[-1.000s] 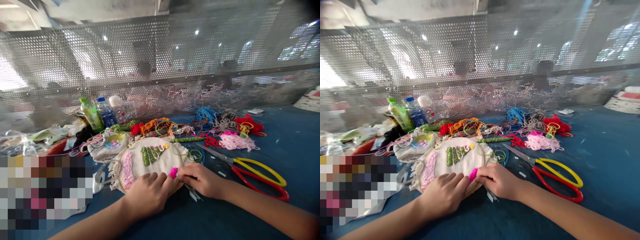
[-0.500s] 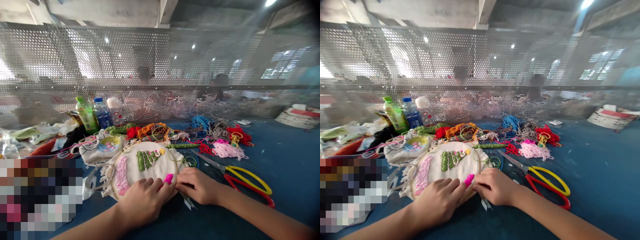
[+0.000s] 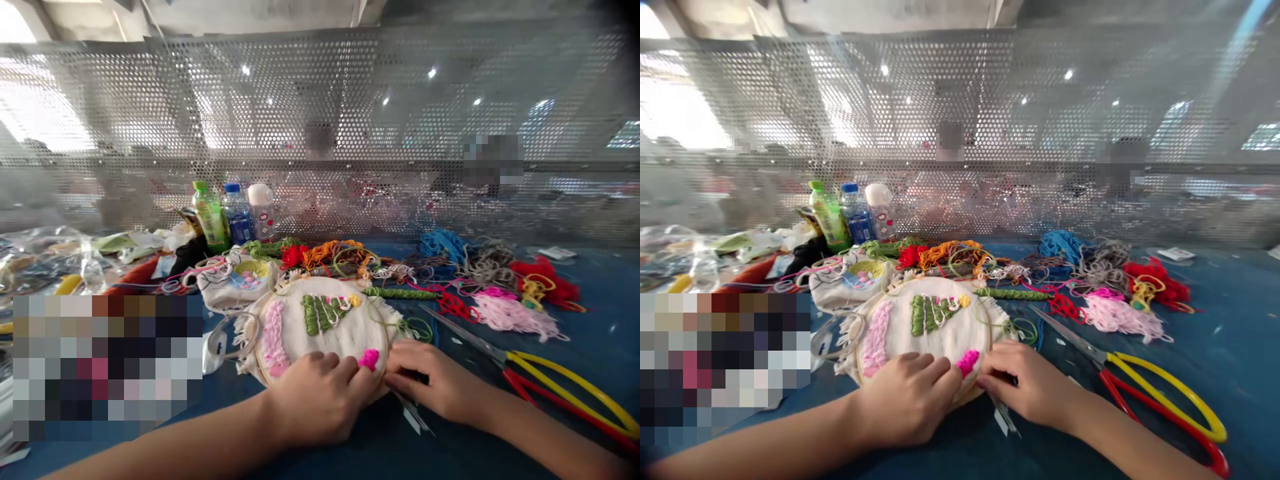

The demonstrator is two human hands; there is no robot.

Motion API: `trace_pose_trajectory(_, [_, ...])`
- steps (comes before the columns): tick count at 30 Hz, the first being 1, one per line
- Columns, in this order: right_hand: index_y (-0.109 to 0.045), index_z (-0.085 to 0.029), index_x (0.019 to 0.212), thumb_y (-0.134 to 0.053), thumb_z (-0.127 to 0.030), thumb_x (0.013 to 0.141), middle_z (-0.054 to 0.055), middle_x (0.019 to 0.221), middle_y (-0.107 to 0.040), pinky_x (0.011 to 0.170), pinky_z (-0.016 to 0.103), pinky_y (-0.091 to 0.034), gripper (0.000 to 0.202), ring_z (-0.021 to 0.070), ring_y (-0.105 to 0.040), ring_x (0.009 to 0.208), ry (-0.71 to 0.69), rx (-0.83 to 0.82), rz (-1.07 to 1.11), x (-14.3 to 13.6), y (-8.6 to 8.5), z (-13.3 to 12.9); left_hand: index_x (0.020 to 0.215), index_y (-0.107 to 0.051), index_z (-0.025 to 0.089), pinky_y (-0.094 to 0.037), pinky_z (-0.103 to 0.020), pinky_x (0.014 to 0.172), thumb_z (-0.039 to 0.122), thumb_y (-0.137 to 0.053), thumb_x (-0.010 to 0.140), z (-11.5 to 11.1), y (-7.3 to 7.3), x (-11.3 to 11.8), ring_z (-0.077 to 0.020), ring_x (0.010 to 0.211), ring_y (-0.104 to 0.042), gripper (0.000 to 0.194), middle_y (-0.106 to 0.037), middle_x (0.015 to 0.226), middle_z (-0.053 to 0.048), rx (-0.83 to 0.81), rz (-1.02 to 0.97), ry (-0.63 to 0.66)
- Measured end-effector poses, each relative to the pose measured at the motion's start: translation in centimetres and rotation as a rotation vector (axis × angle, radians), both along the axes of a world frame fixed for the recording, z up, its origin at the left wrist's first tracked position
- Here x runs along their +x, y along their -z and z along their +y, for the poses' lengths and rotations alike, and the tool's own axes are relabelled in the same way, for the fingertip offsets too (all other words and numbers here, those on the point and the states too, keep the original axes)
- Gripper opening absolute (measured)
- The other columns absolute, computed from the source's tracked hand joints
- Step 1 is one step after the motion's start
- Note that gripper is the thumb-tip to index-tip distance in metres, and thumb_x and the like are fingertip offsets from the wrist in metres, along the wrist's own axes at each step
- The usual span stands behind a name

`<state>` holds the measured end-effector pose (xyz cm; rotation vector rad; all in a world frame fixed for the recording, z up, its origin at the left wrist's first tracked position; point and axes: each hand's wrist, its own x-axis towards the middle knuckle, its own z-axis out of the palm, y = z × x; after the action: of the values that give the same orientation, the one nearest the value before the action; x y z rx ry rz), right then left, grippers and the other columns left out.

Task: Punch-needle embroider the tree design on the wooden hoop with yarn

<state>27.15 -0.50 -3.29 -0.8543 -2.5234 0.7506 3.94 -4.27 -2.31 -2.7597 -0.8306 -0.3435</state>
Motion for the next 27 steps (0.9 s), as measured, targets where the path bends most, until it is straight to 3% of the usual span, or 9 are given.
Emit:
trace_pose_trajectory(5, [-0.056,-0.017,0.075,-0.035,-0.04,0.1,0.004,0.073,-0.061,0.067,0.03,-0.034,0.039,0.0163,-0.049,0.069,-0.071,0.052,0.014,-0.7,0.5,0.0,0.108,-0.052,0.013,-0.044,-0.03,0.047,0.025,-0.035,0.097,0.2,0.0,-0.1,-0.018,0.058,-0.06,0.024,-0.062,0.078,-0.004,-0.011,-0.006,0.009])
trace_pose_trajectory(12, [-0.059,-0.017,0.077,-0.039,-0.038,0.099,0.002,0.072,-0.061,0.069,0.029,-0.036,0.036,0.0147,-0.05,0.069,-0.104,0.047,0.075,-1.2,0.5,-0.4,0.099,-0.053,0.015,-0.04,-0.03,0.045,0.022,-0.038,0.096,0.1,0.0,0.0,-0.0169,0.053,-0.056,0.017,-0.061,0.074,-0.003,0.014,0.02,0.053])
trace_pose_trajectory(18, [-0.057,-0.017,0.073,-0.048,-0.029,0.095,0.002,0.07,-0.059,0.067,0.027,-0.036,0.026,0.0143,-0.05,0.068,-0.019,0.077,0.091,-1.7,0.1,-1.5,0.092,-0.052,0.016,-0.042,-0.03,0.047,0.021,-0.038,0.095,0.2,0.0,0.0,-0.0168,0.054,-0.056,0.015,-0.061,0.074,-0.003,-0.013,0.029,0.066])
trace_pose_trajectory(23, [-0.056,-0.017,0.07,-0.049,-0.026,0.092,-0.001,0.062,-0.053,0.059,0.024,-0.034,0.024,0.0124,-0.047,0.061,0.01,-0.031,0.128,-1.0,-0.5,-1.6,0.096,-0.051,0.016,-0.043,-0.03,0.046,0.022,-0.031,0.098,0.3,-0.2,0.1,-0.0171,0.053,-0.056,0.021,-0.06,0.072,-0.002,-0.009,0.014,0.065])
trace_pose_trajectory(27, [-0.052,-0.017,0.067,-0.05,-0.021,0.088,0.0,0.062,-0.053,0.059,0.025,-0.033,0.022,0.0123,-0.046,0.06,0.025,0.075,0.099,-1.3,-0.3,-2.2,0.091,-0.051,0.016,-0.044,-0.028,0.047,0.023,-0.032,0.099,0.1,-0.4,0.1,-0.016,0.054,-0.057,0.022,-0.06,0.071,-0.002,0.001,0.004,0.061])
